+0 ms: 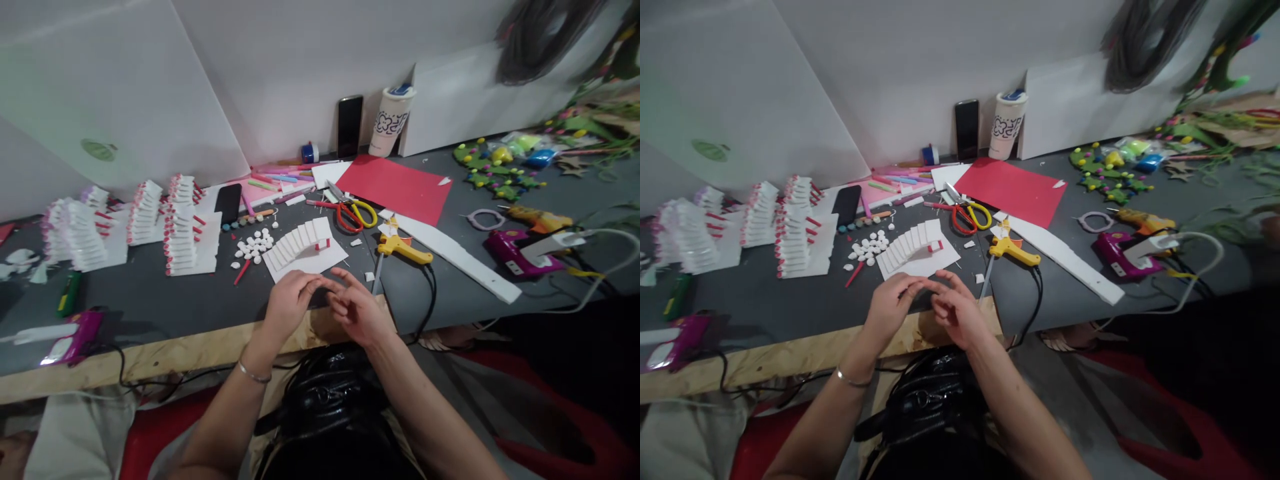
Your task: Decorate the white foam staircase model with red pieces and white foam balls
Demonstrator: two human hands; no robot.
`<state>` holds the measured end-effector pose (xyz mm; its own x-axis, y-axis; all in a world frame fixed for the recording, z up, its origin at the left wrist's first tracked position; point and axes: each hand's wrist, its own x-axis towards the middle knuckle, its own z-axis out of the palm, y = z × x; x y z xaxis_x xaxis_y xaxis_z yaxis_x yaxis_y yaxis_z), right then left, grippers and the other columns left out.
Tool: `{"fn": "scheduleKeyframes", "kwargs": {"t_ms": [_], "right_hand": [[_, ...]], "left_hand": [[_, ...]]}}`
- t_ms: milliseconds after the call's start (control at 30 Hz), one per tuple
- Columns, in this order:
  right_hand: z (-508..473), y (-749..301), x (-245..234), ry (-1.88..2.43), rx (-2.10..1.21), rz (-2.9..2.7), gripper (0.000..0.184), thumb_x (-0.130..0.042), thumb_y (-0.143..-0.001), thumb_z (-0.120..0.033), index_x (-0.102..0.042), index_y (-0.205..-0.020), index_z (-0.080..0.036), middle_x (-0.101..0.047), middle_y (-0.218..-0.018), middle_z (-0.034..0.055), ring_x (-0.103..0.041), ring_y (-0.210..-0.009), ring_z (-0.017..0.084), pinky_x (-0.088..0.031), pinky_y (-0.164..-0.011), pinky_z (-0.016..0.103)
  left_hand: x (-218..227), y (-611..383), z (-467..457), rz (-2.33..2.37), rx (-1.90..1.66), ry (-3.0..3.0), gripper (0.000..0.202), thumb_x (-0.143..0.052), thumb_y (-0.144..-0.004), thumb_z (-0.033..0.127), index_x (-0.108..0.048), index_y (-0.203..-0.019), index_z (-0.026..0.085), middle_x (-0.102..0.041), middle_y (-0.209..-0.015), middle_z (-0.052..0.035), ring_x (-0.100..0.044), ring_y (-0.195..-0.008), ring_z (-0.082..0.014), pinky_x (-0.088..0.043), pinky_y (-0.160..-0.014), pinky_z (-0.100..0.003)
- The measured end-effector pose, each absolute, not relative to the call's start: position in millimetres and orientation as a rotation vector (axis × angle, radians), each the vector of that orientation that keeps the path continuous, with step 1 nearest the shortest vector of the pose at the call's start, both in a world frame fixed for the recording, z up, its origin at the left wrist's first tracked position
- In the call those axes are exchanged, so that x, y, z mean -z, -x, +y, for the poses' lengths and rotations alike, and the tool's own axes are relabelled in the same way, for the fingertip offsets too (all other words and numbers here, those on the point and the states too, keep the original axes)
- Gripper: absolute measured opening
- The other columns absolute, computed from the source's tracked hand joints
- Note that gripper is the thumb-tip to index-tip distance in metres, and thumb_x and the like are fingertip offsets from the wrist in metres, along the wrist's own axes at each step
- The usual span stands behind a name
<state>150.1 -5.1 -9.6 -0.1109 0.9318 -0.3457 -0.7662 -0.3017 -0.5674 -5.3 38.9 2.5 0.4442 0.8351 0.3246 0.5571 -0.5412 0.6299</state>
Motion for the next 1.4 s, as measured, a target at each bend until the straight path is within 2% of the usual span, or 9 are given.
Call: {"fn": "scheduleKeyframes", "kwargs": {"t_ms": [300,500,600,700,833,933,1033,1167,1400], "right_hand": [[-23,-130,20,0.884,-1.648,-0.481,0.034,-0.069,-0.067,-0.022,-0.057,-0.099,-0.026,-0.074,-0.105,0.0019,-0.033,-0.043,0.004,-0.017,-0.035,0.015],[-28,-128,18,1.013,-1.415,-0.844,0.033,-0.066,-0.074,-0.016,-0.064,-0.104,-0.028,-0.072,-0.118,0.0044,-0.056,-0.067,0.012,-0.043,-0.055,0.022],[-21,-138,13,1.021,-1.430,-0.736,0.031,-0.067,-0.074,-0.019,-0.065,-0.104,-0.027,-0.069,-0.123,0.0047,-0.047,-0.057,0.009,-0.037,-0.045,0.020],[-14,-148,8,0.865,-1.631,-0.414,0.024,-0.067,-0.076,-0.026,-0.061,-0.099,-0.027,-0.073,-0.108,0.0025,-0.035,-0.047,0.008,-0.020,-0.034,0.017],[-12,-151,5,0.673,-1.812,-0.204,0.024,-0.070,-0.068,-0.021,-0.062,-0.091,-0.025,-0.071,-0.087,-0.0007,-0.030,-0.046,0.007,-0.017,-0.032,0.014],[-13,-149,6,0.600,-1.907,-0.130,0.026,-0.069,-0.065,-0.017,-0.064,-0.089,-0.024,-0.071,-0.084,-0.0003,-0.029,-0.046,0.007,-0.016,-0.032,0.014],[-15,-145,8,0.582,-1.952,-0.095,0.028,-0.069,-0.062,-0.015,-0.065,-0.088,-0.024,-0.071,-0.083,-0.0004,-0.028,-0.046,0.007,-0.015,-0.032,0.014],[-22,-138,10,0.626,-1.924,-0.165,0.025,-0.069,-0.066,-0.018,-0.063,-0.089,-0.026,-0.073,-0.089,0.0006,-0.031,-0.045,0.007,-0.015,-0.033,0.014],[-49,-133,11,0.858,-1.709,-0.548,0.027,-0.069,-0.072,-0.022,-0.060,-0.096,-0.027,-0.073,-0.109,0.0033,-0.035,-0.043,0.005,-0.018,-0.034,0.016]], "left_hand": [[19,8,9,1.485,-0.848,-2.229,0.034,-0.032,-0.101,0.032,-0.057,-0.080,0.021,-0.066,-0.076,-0.0049,-0.062,-0.072,-0.0188,-0.045,-0.065,-0.030],[21,12,0,1.542,-1.003,-2.090,0.030,-0.038,-0.094,0.029,-0.043,-0.065,0.023,-0.048,-0.058,0.0025,-0.047,-0.054,-0.0145,-0.035,-0.055,-0.028],[19,17,-3,1.517,-1.074,-1.945,0.034,-0.039,-0.093,0.031,-0.036,-0.060,0.023,-0.039,-0.053,0.0042,-0.040,-0.051,-0.0133,-0.032,-0.053,-0.027],[19,19,-3,1.455,-1.077,-1.721,0.043,-0.033,-0.097,0.039,-0.033,-0.058,0.023,-0.036,-0.051,0.0043,-0.038,-0.048,-0.0126,-0.033,-0.051,-0.027],[18,18,-1,1.451,-1.073,-1.707,0.041,-0.039,-0.097,0.044,-0.045,-0.064,0.022,-0.049,-0.058,0.0022,-0.048,-0.056,-0.0134,-0.041,-0.056,-0.026],[16,15,-2,1.434,-1.133,-1.785,0.025,-0.045,-0.097,0.039,-0.061,-0.090,0.021,-0.066,-0.081,-0.0028,-0.061,-0.074,-0.0159,-0.049,-0.070,-0.028],[15,13,-4,1.381,-1.164,-1.868,0.026,-0.049,-0.096,0.041,-0.064,-0.104,0.022,-0.070,-0.091,-0.0056,-0.065,-0.081,-0.0179,-0.051,-0.075,-0.031],[14,12,-7,1.351,-1.185,-2.015,0.026,-0.053,-0.094,0.045,-0.067,-0.096,0.022,-0.070,-0.085,-0.0051,-0.066,-0.079,-0.0192,-0.051,-0.073,-0.032],[9,16,-18,1.510,-0.937,-2.596,0.033,-0.039,-0.099,0.025,-0.060,-0.074,0.021,-0.064,-0.071,-0.0062,-0.059,-0.073,-0.0205,-0.043,-0.070,-0.034]]}}
